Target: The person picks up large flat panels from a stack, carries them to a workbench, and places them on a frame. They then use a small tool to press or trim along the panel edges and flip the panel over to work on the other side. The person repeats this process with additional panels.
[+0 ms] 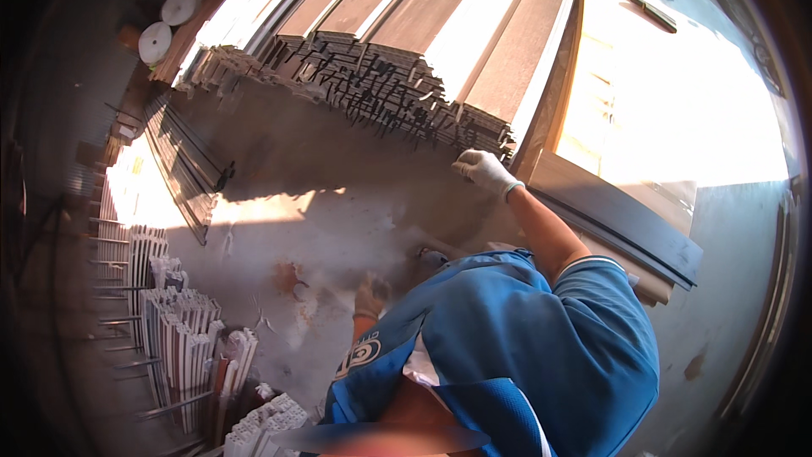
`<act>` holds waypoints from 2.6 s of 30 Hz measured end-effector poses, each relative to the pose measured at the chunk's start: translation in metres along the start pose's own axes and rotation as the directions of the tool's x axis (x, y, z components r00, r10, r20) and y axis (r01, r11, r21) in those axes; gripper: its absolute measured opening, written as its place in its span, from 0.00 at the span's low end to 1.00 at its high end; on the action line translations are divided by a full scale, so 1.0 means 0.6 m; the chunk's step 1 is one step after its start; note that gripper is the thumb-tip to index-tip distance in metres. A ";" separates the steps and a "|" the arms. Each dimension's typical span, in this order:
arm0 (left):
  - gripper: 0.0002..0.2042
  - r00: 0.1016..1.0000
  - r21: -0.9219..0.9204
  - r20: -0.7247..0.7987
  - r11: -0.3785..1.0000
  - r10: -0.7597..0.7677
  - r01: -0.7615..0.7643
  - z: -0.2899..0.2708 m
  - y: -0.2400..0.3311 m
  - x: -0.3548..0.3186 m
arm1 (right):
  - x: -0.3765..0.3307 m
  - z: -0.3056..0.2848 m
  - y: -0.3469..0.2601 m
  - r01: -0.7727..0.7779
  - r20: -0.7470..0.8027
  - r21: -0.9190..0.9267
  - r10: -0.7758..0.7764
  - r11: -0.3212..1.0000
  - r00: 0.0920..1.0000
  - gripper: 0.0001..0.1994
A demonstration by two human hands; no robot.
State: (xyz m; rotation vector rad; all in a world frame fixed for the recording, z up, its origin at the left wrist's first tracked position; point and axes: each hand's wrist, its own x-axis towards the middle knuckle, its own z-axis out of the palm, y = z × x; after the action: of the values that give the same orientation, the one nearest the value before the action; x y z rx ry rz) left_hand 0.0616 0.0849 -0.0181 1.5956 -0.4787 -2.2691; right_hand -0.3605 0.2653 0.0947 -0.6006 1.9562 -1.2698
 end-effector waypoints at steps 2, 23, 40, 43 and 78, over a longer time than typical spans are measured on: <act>0.10 0.996 0.154 0.061 0.985 0.066 -0.074 0.081 0.116 0.052 | 0.026 0.029 -0.049 -0.036 -0.050 0.160 0.044 0.986 0.998 0.14; 0.29 0.898 0.446 0.426 0.889 -0.107 -0.106 0.860 0.399 0.268 | 0.358 -0.043 -0.157 0.029 -0.617 0.290 0.164 0.957 0.770 0.21; 0.19 0.504 0.431 0.491 0.701 -0.711 0.569 0.906 0.433 0.305 | 0.418 0.141 -0.260 0.540 -0.528 0.834 0.448 0.113 0.722 0.14; 0.17 0.568 0.483 0.394 0.689 -0.723 0.541 0.916 0.432 0.315 | 0.445 0.144 -0.266 0.557 -0.498 0.829 0.508 0.041 0.703 0.13; 0.15 0.741 0.859 0.298 0.508 -0.602 0.067 0.577 0.709 0.399 | 0.104 0.445 -0.235 0.306 -0.652 0.755 0.617 0.580 0.441 0.26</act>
State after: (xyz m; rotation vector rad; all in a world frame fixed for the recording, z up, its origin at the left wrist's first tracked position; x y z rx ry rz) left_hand -0.3118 -0.3714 0.0830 1.3324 -1.7410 -3.1277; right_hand -0.1941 0.0091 0.1348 1.0150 1.6690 -2.4006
